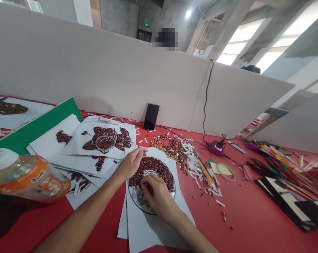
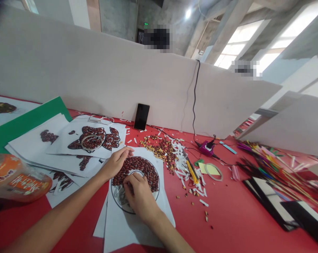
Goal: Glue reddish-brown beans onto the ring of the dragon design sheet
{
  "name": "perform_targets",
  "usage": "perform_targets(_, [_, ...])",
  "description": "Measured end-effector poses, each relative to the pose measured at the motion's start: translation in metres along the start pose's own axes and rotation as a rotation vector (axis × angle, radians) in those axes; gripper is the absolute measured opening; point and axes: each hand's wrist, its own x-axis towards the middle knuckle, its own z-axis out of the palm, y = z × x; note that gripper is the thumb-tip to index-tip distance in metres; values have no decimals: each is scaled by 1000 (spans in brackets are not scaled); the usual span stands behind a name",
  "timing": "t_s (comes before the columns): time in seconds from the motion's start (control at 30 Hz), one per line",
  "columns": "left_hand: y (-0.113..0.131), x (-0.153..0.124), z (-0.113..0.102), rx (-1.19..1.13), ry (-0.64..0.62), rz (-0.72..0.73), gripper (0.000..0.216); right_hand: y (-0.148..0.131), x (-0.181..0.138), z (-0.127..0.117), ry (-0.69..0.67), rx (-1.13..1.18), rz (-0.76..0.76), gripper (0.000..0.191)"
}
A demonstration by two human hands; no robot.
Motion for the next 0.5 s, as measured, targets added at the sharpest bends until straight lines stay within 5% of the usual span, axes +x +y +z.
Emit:
perform_targets(0.13, [2,0,-1,-4,-3,-4,40,5,-8,-8,30,22,-93,31])
perform_targets(0.33, [2,0,0,-4,2,8,41,8,-16,-12,-30,-461,-352,35])
perform_targets(0.5, [1,-1,1,1,-5,6,39,10,-14,-12,-83,-587,-398,31])
